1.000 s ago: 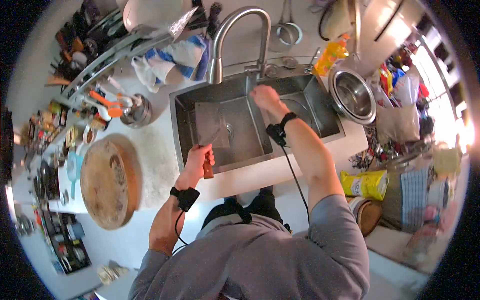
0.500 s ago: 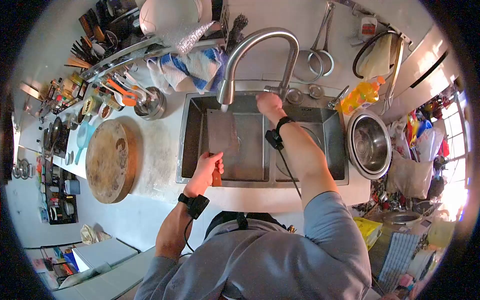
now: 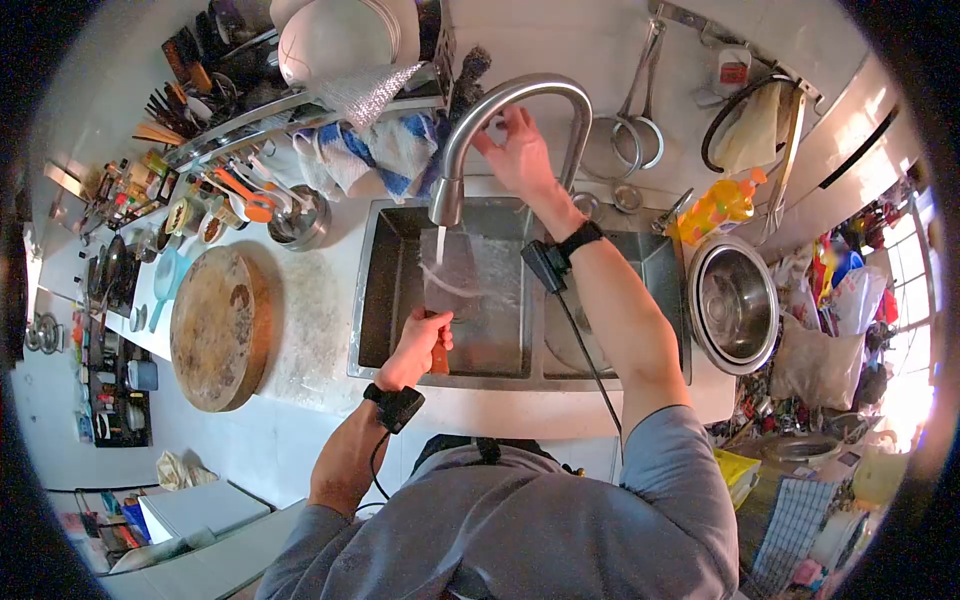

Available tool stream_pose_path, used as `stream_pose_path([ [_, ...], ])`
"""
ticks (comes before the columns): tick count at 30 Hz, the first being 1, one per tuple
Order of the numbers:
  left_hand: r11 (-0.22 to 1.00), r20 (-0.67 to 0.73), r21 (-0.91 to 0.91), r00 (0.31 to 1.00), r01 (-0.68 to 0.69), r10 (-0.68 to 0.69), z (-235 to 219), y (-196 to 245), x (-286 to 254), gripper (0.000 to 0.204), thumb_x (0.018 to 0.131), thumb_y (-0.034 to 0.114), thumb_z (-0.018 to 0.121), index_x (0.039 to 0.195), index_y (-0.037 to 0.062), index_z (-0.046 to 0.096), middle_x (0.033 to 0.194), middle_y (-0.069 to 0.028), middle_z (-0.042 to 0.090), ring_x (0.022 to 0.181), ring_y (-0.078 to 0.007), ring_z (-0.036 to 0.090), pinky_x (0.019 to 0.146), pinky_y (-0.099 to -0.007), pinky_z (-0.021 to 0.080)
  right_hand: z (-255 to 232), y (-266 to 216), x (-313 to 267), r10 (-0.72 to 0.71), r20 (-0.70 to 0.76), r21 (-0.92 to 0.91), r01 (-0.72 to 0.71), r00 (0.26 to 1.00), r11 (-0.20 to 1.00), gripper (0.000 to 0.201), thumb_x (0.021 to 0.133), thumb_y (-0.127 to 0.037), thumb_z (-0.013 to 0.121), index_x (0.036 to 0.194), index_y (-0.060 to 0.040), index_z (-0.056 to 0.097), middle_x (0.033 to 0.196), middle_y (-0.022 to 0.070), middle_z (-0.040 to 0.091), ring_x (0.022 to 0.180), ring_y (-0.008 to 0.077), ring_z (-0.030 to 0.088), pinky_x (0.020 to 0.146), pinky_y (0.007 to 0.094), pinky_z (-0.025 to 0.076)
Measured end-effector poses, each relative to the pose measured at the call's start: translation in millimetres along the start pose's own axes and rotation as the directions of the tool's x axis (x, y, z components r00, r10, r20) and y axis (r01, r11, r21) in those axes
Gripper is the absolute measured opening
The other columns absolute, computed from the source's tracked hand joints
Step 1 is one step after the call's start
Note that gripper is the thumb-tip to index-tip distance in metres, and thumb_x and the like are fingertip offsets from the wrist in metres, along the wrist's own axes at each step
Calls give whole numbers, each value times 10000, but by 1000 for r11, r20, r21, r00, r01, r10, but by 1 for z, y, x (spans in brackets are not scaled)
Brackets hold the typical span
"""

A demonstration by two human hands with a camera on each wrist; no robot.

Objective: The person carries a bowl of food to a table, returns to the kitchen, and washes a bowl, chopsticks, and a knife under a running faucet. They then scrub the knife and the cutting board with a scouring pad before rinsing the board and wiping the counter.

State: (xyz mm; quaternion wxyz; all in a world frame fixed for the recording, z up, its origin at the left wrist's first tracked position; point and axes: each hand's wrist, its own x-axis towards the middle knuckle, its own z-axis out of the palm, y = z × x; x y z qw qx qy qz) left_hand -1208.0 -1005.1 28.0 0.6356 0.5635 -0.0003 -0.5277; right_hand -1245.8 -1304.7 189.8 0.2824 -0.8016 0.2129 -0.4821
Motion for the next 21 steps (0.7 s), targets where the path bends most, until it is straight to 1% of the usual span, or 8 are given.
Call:
stream_pose_path([
  [4,1000,14,6,1000,3,-3,0,4,-6,211,929,72,722,925,81,511,720,-24,548,581,-144,540,493,-336,452,36,28,17,-126,10,174,123,992,977,399,917,-92,729,1272,-26,559,1163,102,659,1057,183,651,801,342,563],
  [6,1000,17,-9,1000,-25,25,0,6,-7,154,935,94,704,892,47,564,667,-34,561,512,-147,536,460,-320,459,50,45,30,83,212,784,-220,974,580,445,895,-42,750,1288,-2,545,1136,65,656,1018,148,636,849,324,555],
  [8,1000,32,17,999,-8,7,-8,5,-3,171,928,80,712,909,57,543,694,-33,559,545,-148,541,476,-326,459,56,74,32,115,270,762,-286,956,581,401,960,-98,682,1317,7,532,1170,86,639,1036,180,634,920,341,539],
  [10,999,50,45,999,9,-12,-8,8,-5,198,922,66,720,925,67,523,721,-32,556,577,-149,545,493,-331,460,50,68,36,134,224,974,-217,965,-60,356,1036,-182,560,1331,13,523,1190,113,620,1081,223,623,956,383,525],
  [14,1000,22,20,1000,-7,6,-6,11,-6,180,924,72,714,905,55,535,706,-40,556,568,-156,550,489,-333,462,36,39,44,278,16,987,-59,960,147,351,1073,-248,470,1314,-2,532,1196,121,609,1113,267,607,990,411,509],
  [17,1000,21,25,1000,-5,4,-7,8,-4,181,924,78,712,897,53,535,697,-42,553,563,-161,552,484,-338,460,30,13,52,447,-58,998,43,893,45,271,1080,-318,451,1084,-74,568,951,63,606,961,223,609,909,432,520],
  [20,999,18,43,1000,3,-3,-7,7,3,182,929,94,707,896,58,532,693,-46,550,557,-168,549,480,-344,454,30,48,52,305,-187,980,155,934,125,211,1053,-267,506,1105,-72,569,967,62,587,991,211,597,918,425,522],
  [21,998,5,56,1000,20,-20,-9,5,4,182,934,105,702,894,61,530,691,-48,549,553,-172,546,478,-348,450,26,62,45,197,-278,769,95,940,632,243,981,-232,604,1110,-26,583,1002,127,620,997,274,609,922,437,520],
])
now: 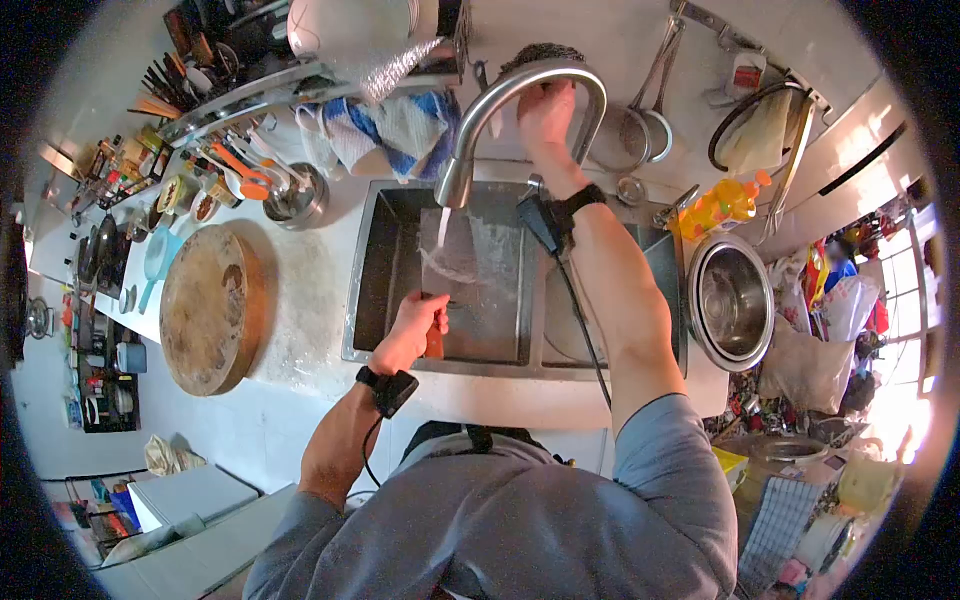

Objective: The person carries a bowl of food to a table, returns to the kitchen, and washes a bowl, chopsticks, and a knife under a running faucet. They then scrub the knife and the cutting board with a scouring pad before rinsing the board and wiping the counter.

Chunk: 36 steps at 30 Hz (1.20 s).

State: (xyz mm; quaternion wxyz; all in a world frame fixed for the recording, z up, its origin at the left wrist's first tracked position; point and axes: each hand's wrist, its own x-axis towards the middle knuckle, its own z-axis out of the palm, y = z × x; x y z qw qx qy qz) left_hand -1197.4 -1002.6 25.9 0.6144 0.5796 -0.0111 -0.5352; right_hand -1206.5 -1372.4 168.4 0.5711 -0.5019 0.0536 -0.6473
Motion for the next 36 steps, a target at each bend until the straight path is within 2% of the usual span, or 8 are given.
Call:
stream_pose_path([
  [1,1000,-8,-4,1000,18,-18,1,1,0,182,934,105,702,894,61,530,691,-48,549,553,-172,546,478,-348,450,-5,-12,-9,19,-5,-7,-19,1000,1000,243,981,-232,604,1110,-26,583,1002,127,620,997,274,609,922,437,520],
  [3,994,-5,-107,999,34,-34,2,0,4,173,947,128,679,889,67,528,696,-54,554,547,-177,537,476,-355,442,-17,-38,-33,195,-64,-809,-165,979,565,321,894,-207,676,1097,26,589,1029,224,649,989,373,621,920,460,516],
  [9,977,-11,-191,995,95,-99,1,-1,18,189,993,204,614,908,67,515,707,-66,561,532,-185,529,470,-351,435,-50,-32,-200,506,299,-924,113,809,366,473,822,-196,691,1247,-9,599,1184,252,637,1096,436,641,927,488,548],
  [12,989,12,-137,999,47,-46,7,0,17,242,1028,258,564,908,54,516,678,-65,539,508,-183,516,452,-346,429,-34,-45,-262,469,638,-732,293,610,615,428,857,-197,725,1266,-84,672,1205,146,628,1112,354,617,977,448,515],
  [21,997,-2,-31,998,65,-65,-16,2,3,309,1048,322,543,903,51,513,648,-54,519,485,-176,492,435,-348,414,-61,1,-255,459,491,-837,254,740,486,301,871,-130,707,1171,-128,728,1134,102,613,1075,353,555,952,448,493],
  [23,997,-9,-27,997,76,-76,-21,2,11,295,1043,327,559,910,67,517,660,-50,540,477,-179,487,439,-354,408,-47,-21,-271,439,663,-740,444,606,505,270,862,-96,689,1126,-129,734,1119,94,614,1085,342,557,958,442,491],
  [30,999,-49,-23,998,-27,25,-30,12,14,258,1037,290,561,896,79,513,680,-54,549,509,-183,508,449,-356,416,-77,-8,-277,403,700,-702,461,590,543,261,840,-86,697,1098,-118,728,1104,108,615,1057,344,583,931,439,509],
  [36,992,-112,-128,993,9,-24,-41,7,26,219,1036,252,542,895,89,500,673,-53,532,505,-181,502,452,-362,422,-58,-30,-263,403,419,-879,252,814,404,303,826,-71,716,1127,-107,715,1091,130,607,1050,357,585,896,461,524],
])
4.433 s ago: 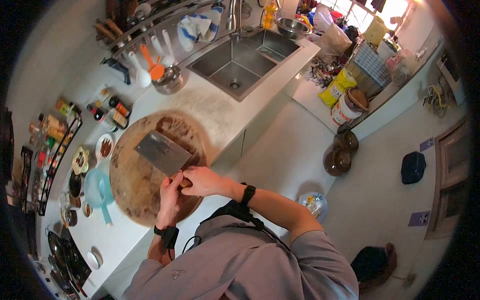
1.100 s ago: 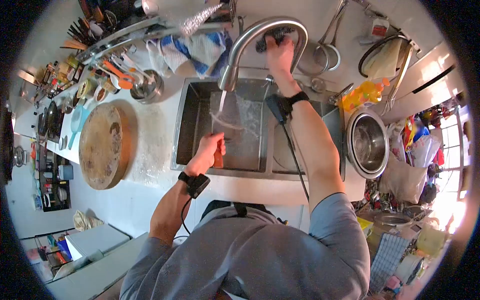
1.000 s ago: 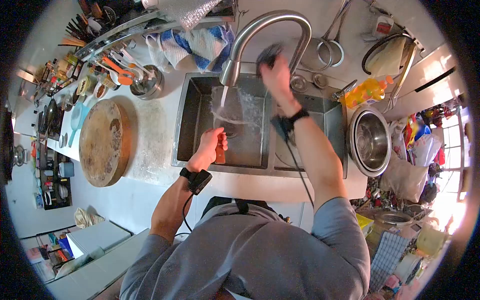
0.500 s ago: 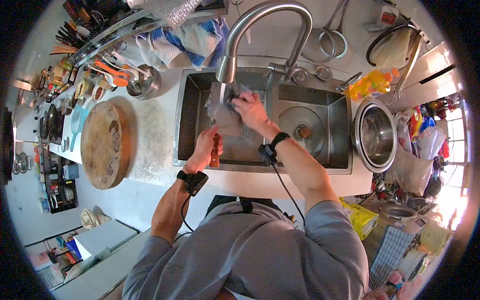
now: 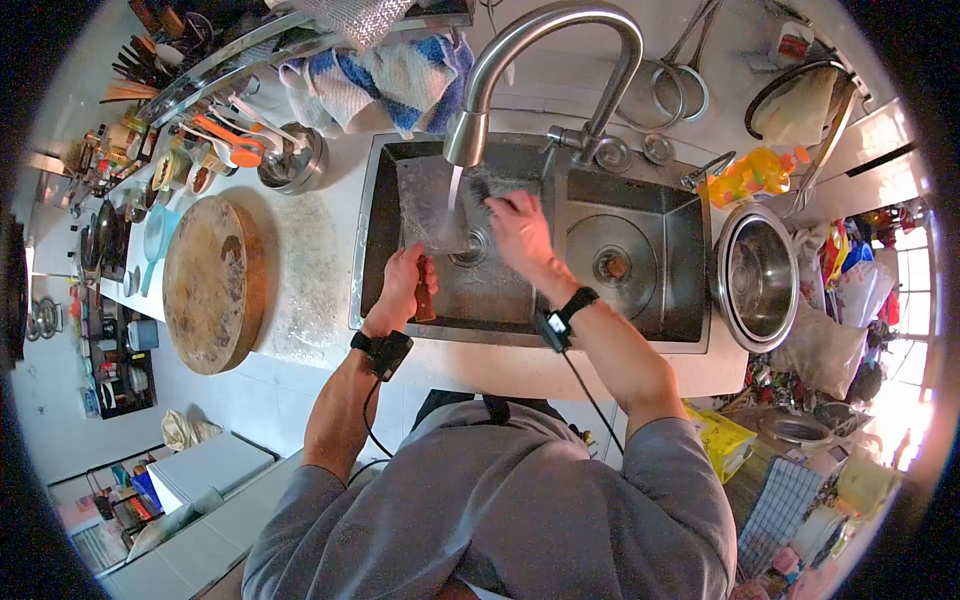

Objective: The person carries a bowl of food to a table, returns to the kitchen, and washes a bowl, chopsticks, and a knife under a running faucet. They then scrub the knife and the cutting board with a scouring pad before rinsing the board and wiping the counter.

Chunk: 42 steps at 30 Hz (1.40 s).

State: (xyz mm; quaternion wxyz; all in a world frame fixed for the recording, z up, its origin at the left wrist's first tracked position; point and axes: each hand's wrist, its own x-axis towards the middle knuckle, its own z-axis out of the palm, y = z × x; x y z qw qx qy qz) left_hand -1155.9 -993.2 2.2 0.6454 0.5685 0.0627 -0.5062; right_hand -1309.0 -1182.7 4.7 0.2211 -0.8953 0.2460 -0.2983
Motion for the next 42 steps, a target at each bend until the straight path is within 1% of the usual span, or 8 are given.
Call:
stream_pose_path([
  [6,996,64,80,997,-36,31,5,3,-5,198,1010,236,537,891,84,493,661,-45,514,498,-175,497,445,-355,416,23,-38,-6,-282,123,167,261,951,951,270,824,-79,729,1092,-108,714,1072,119,605,1015,357,584,909,447,518],
  [13,980,93,190,995,-62,44,-8,-1,-13,186,996,220,542,863,95,505,645,-44,514,478,-164,490,435,-339,424,20,3,6,-26,-10,-56,26,1000,998,205,844,-118,713,1048,-110,713,1039,99,639,962,351,606,907,433,513],
  [20,970,147,243,989,-11,-26,-10,-7,-19,201,999,223,556,856,91,505,624,-26,507,457,-139,468,423,-315,398,49,-38,-16,-133,95,215,111,987,970,251,855,-160,724,1106,-148,726,1126,114,624,1112,354,578,948,444,509],
  [26,955,123,294,989,45,-85,-26,-2,-39,212,1000,220,566,850,94,485,627,-29,506,457,-138,472,415,-308,381,46,10,15,-96,92,-77,103,991,992,286,842,-159,729,1128,-157,716,1050,84,575,1030,341,564,913,441,508],
  [29,966,113,259,992,23,-54,-21,5,-40,180,996,193,559,868,87,489,635,-32,509,458,-141,475,419,-307,391,39,-34,-8,-198,235,-87,223,952,971,299,812,-141,730,1110,-152,715,1032,86,562,1029,344,563,917,445,505],
  [33,947,138,321,990,-26,-19,-27,7,-37,215,976,217,555,830,75,483,616,-49,507,449,-160,488,408,-328,399,37,-70,-19,-358,122,18,359,926,933,235,801,-135,686,1035,-136,712,1024,104,602,1045,347,571,886,431,532],
  [40,961,154,268,981,69,-114,-37,10,-52,192,969,202,606,873,77,498,637,-21,519,477,-134,501,433,-305,413,57,53,31,-93,194,-6,96,977,995,272,836,-148,648,1094,-142,734,1050,114,633,1027,356,582,939,457,496],
  [42,970,144,227,982,84,-119,-38,13,-50,190,961,189,629,886,77,496,646,-16,524,491,-130,508,444,-299,419,50,54,32,248,-1,-26,-248,969,968,277,849,-158,658,1113,-131,737,1049,112,654,1056,358,592,926,450,493],
])
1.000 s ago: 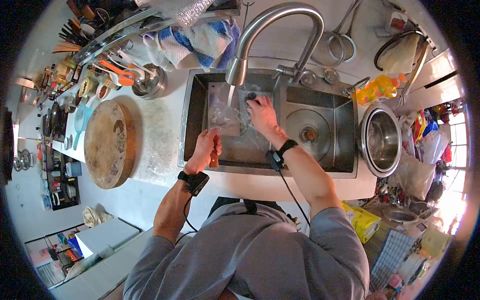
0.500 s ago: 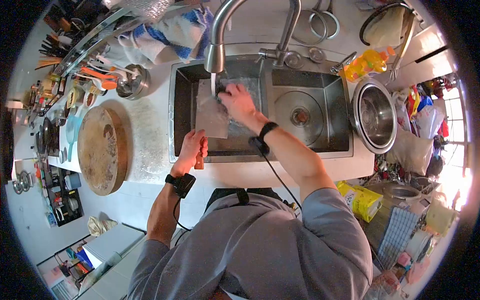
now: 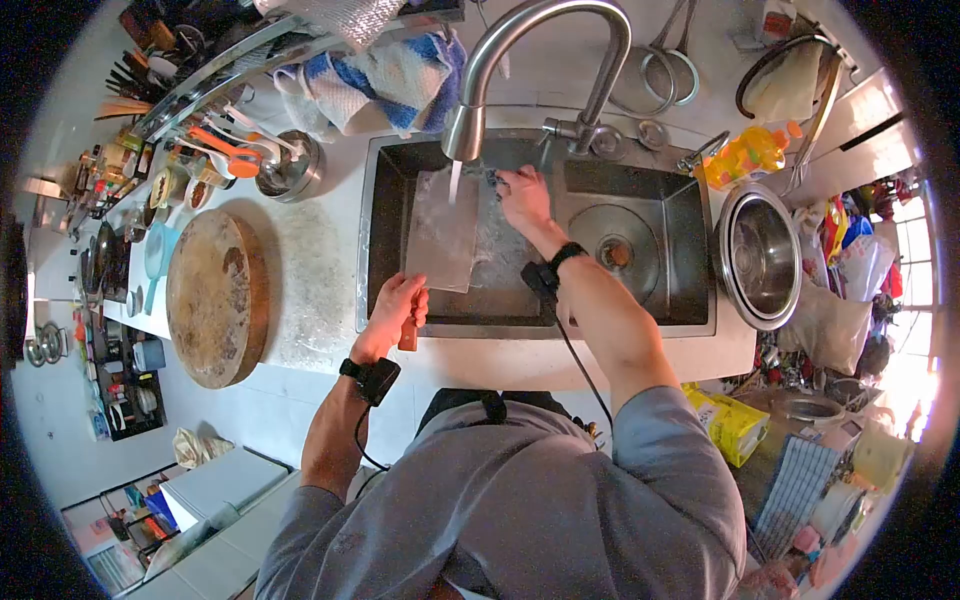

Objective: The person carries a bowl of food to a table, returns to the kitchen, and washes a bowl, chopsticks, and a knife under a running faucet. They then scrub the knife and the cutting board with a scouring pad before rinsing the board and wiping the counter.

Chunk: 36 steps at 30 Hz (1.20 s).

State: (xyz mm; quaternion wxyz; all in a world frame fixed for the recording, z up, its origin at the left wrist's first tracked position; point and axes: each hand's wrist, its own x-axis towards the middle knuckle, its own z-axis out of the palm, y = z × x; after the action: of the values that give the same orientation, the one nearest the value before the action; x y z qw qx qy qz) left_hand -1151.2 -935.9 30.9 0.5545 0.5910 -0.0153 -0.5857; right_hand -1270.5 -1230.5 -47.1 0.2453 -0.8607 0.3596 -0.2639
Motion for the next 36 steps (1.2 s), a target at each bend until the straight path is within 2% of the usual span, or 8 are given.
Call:
stream_pose_path([
  [8,965,110,199,982,-171,151,17,3,20,149,953,135,674,1013,76,550,664,-21,557,515,-130,535,476,-281,445,-11,-108,-77,-461,15,216,448,887,868,306,826,-110,730,1131,-99,707,1072,156,642,1049,377,585,935,498,505],
  [14,956,121,284,992,-77,44,30,20,-4,145,959,139,656,969,74,527,648,-31,560,493,-122,522,449,-288,420,17,-21,-23,-22,93,199,3,995,980,315,890,-171,701,1202,-126,716,1137,200,649,1101,412,598,965,474,512],
  [17,885,103,439,987,-156,123,27,17,-2,150,942,123,654,950,61,517,631,-70,578,514,-209,586,479,-325,460,4,4,-14,113,13,230,-113,993,967,296,919,-188,681,1206,-122,716,1129,209,644,1060,406,607,956,446,509],
  [19,137,284,875,721,-465,632,22,6,10,171,913,91,651,987,46,503,723,-156,634,613,-341,662,542,-415,525,-23,-13,-22,275,-40,336,-246,961,909,297,927,-201,684,1210,-118,713,1146,199,642,1068,388,606,944,446,502],
  [20,140,278,876,720,-462,635,22,6,9,171,913,91,651,987,46,503,723,-156,634,613,-341,662,542,-415,525,-31,-19,-27,186,-85,282,-156,979,947,313,913,-187,705,1216,-111,702,1129,173,639,1060,372,600,932,445,495],
  [22,-132,291,954,722,-270,628,22,9,12,217,927,121,629,1079,42,496,869,-199,666,776,-414,701,668,-501,570,-40,-38,-40,91,-146,222,-57,985,973,317,898,-164,716,1209,-104,698,1115,164,634,1057,365,593,929,446,493],
  [24,-175,304,952,710,-251,635,20,10,14,237,933,133,630,1096,44,483,921,-198,665,814,-400,706,685,-488,577,-44,-51,-45,-124,-208,100,148,970,984,329,855,-98,737,1180,-87,685,1086,147,618,1048,360,578,919,452,490],
  [36,-188,194,978,712,-89,675,4,18,17,291,904,154,682,1064,24,477,948,-204,668,892,-395,701,734,-492,579,-41,-73,-34,-190,-279,-39,187,941,982,324,843,-96,713,1162,-63,670,1077,147,611,1074,366,556,956,478,470],
])
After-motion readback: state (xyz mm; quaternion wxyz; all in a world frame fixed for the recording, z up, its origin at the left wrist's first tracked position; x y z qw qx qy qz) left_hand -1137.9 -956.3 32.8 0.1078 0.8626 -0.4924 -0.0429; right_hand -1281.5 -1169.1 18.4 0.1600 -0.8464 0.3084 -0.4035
